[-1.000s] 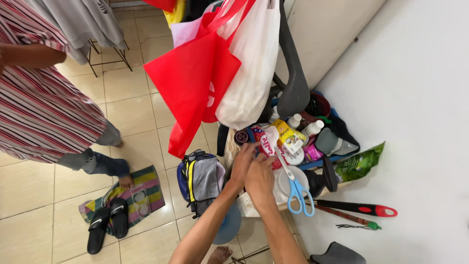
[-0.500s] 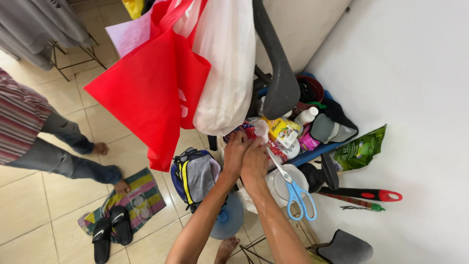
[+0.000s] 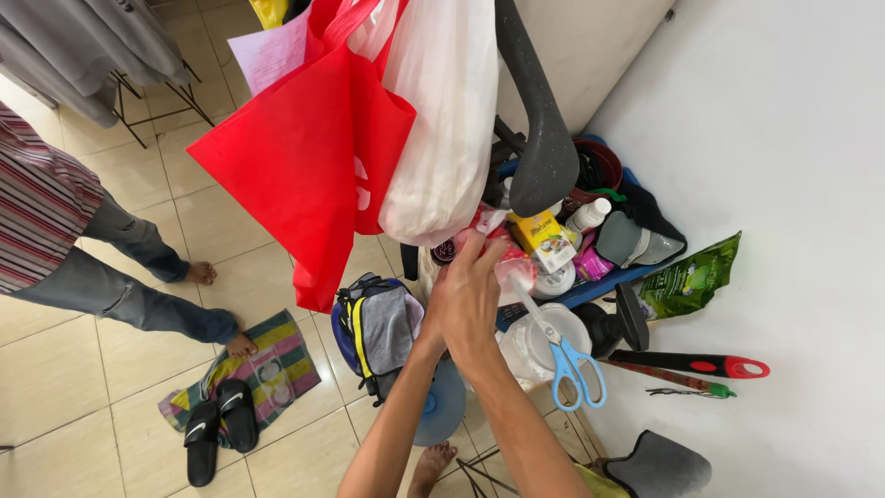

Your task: The person retrieves a pack of tissues and a spray bottle, then sprays the interior of a brown bag. They repeatedly pull out tissues, wipe the inside of the bag, and place the used tissues inside. The person then washes their hands at the sink.

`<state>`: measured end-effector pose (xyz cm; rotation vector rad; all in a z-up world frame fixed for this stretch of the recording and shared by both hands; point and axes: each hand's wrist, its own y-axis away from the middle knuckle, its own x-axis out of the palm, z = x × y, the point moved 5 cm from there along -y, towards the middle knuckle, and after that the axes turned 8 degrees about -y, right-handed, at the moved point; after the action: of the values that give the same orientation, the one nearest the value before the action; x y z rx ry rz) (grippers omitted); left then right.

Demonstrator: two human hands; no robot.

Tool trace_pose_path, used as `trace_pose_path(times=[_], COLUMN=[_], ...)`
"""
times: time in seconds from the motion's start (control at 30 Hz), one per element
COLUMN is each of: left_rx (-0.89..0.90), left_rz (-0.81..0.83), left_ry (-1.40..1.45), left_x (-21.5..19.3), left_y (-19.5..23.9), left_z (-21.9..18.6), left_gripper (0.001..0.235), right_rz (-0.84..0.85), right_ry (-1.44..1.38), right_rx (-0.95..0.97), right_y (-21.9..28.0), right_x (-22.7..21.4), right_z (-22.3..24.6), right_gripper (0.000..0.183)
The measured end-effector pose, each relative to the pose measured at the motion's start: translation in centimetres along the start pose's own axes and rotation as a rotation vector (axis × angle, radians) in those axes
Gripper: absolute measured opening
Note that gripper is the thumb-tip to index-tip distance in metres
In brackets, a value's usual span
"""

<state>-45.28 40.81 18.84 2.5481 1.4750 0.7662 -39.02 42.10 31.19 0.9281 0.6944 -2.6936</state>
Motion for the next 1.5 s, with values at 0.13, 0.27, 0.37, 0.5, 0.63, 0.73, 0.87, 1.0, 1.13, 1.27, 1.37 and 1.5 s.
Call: trace_pose_path(times=[0.13, 0.27, 0.37, 0.5, 0.63, 0.73, 0.87, 1.0, 1.13, 1.27, 1.37, 1.5], left_rx=[-0.040, -0.084, -0.092, -0.062, -0.030, -0.118, -0.160, -0.243, -0.259, -0.535, -0.579, -0.630], left_rz=[0.058, 0.118, 0.141, 0.150, 0.225, 0.221, 0.159, 0.071, 0.176, 0.198, 0.402, 0.514], left_ry=[0.068, 0.127, 0.166, 0.376, 0.332, 0.392, 0.284, 0.283, 0.226, 0.169, 0.143, -0.009], left_x=[-0.4, -0.7, -0.3, -1.2, -4.5, -8.2, -15.2, -19.5, -21.4, -22.2, -18.6, -14.6], left_y=[-1.2, -2.0, -2.6, -2.3, -0.3, 1.9, 6.8, 11.7, 15.3, 18.2, 18.8, 19.3], left_z=[4.1, 6.7, 7.4, 7.6, 7.8, 8.8, 12.9, 16.8, 17.8, 19.3, 19.9, 21.2], left_gripper=[0.030, 0.044, 0.037, 0.031, 0.031, 0.036, 0.044, 0.056, 0.062, 0.056, 0.073, 0.099], right_rz=[0.006, -0.036, -0.103, 0.035, 0.041, 0.064, 0.191, 0.132, -0.069, -0.148, 0.156, 0.344], right_ry=[-0.258, -0.318, -0.125, 0.067, 0.017, -0.073, -0.171, -0.346, -0.280, -0.334, -0.179, -0.370], right_rx=[-0.046, -0.430, -0.381, -0.240, -0.296, -0.418, -0.381, -0.204, -0.136, 0.153, 0.261, 0.110], right_y=[0.0, 2.3, 5.9, 10.5, 12.3, 14.3, 18.4, 19.3, 16.8, 7.7, 1.8, -0.4], right_x=[-3.5, -4.0, -10.1, -11.1, -12.6, -13.6, -13.9, -15.3, -16.9, -18.1, -15.4, -11.9], right_z=[2.7, -3.9, -7.0, -11.9, -11.5, -11.9, -15.2, -16.2, -21.7, -27.1, -29.3, -27.9], right_gripper=[0.017, 0.028, 0.035, 0.024, 0.017, 0.010, 0.009, 0.005, 0.011, 0.034, 0.084, 0.089])
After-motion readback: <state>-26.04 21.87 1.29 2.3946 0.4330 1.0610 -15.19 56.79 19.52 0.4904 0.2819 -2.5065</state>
